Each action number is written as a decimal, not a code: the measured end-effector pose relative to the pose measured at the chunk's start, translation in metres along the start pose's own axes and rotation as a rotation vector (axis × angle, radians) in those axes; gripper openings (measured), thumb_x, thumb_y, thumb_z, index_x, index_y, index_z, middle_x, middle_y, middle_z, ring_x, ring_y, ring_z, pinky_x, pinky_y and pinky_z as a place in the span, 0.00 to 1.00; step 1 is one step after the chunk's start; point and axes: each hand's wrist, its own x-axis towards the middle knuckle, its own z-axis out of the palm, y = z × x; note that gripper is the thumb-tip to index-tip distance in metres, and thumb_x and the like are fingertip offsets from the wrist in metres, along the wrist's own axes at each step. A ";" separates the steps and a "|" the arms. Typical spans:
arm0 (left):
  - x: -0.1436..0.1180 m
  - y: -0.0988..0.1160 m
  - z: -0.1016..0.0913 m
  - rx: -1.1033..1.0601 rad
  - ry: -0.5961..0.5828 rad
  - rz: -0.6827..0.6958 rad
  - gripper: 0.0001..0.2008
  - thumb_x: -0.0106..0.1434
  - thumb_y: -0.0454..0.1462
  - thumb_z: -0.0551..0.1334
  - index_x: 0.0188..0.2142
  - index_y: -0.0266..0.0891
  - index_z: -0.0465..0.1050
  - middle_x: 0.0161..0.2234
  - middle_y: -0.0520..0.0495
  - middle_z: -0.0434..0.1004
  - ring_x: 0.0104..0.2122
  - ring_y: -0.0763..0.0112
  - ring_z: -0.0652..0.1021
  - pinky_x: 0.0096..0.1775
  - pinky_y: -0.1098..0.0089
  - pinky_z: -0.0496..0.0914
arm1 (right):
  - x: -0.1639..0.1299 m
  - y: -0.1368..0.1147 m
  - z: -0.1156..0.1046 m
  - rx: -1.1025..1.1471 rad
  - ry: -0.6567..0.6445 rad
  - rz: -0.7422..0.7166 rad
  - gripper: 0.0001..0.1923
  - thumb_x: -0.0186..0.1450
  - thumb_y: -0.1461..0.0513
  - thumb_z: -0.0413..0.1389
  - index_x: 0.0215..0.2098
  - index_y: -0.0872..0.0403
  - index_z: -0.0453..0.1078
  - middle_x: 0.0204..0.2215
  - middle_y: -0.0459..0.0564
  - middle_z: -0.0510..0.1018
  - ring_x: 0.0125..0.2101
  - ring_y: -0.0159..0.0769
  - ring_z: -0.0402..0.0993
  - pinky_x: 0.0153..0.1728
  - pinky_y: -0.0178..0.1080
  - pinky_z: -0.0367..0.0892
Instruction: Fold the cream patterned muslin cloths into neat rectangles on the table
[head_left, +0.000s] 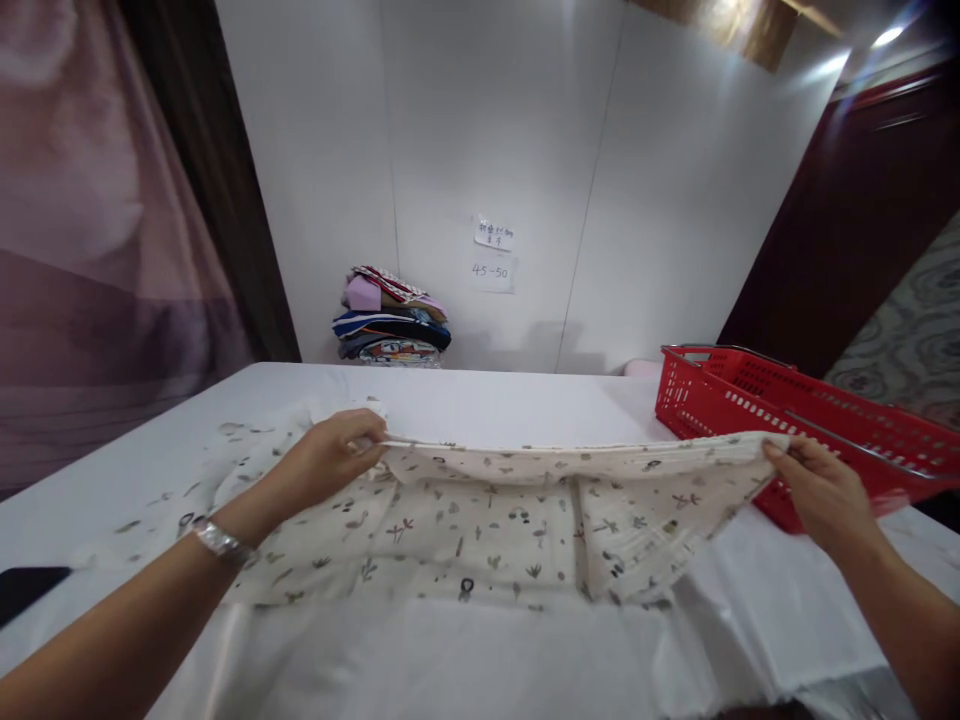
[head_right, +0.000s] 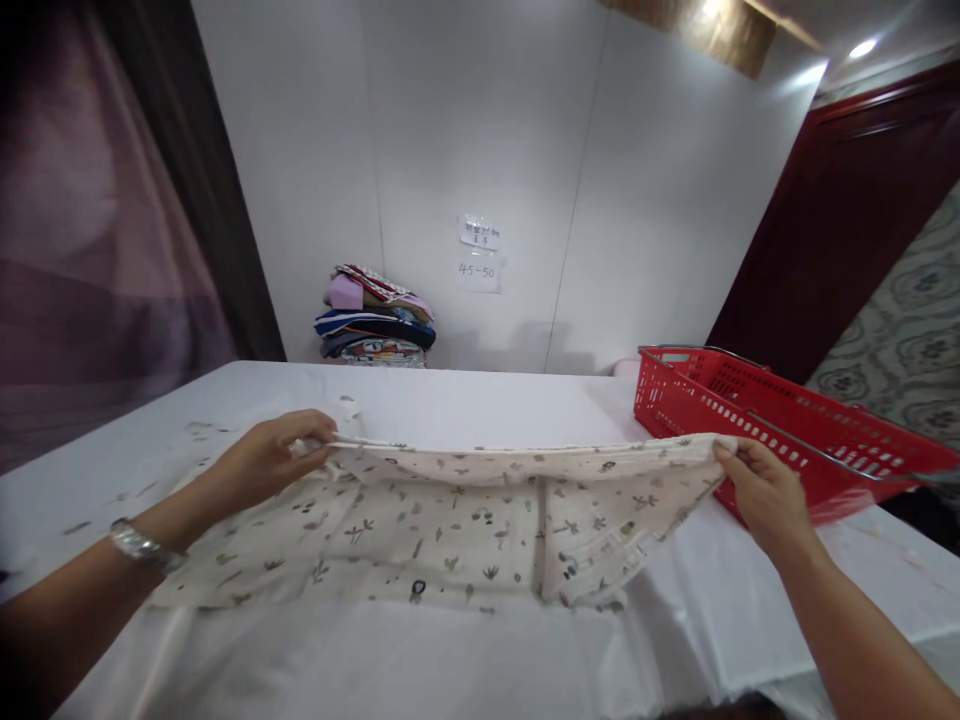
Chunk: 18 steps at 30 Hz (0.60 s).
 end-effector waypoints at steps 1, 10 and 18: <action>-0.005 0.005 0.000 -0.007 0.006 -0.007 0.09 0.57 0.43 0.55 0.28 0.41 0.67 0.32 0.49 0.73 0.33 0.69 0.72 0.36 0.72 0.67 | 0.003 -0.001 -0.001 0.009 0.017 -0.013 0.14 0.43 0.58 0.63 0.28 0.55 0.72 0.22 0.43 0.73 0.23 0.26 0.66 0.22 0.26 0.62; -0.014 0.020 0.028 0.208 -0.013 0.023 0.15 0.57 0.36 0.54 0.44 0.41 0.67 0.41 0.44 0.73 0.43 0.61 0.72 0.44 0.65 0.65 | 0.024 -0.036 -0.010 0.258 0.072 -0.075 0.11 0.46 0.65 0.62 0.29 0.56 0.71 0.21 0.43 0.73 0.21 0.25 0.66 0.24 0.27 0.64; -0.011 0.034 0.046 0.301 -0.090 -0.011 0.07 0.56 0.30 0.48 0.28 0.40 0.62 0.31 0.48 0.68 0.30 0.68 0.71 0.31 0.69 0.63 | 0.026 -0.044 -0.020 0.324 0.021 -0.045 0.11 0.45 0.66 0.64 0.27 0.57 0.69 0.22 0.45 0.73 0.23 0.26 0.68 0.26 0.29 0.64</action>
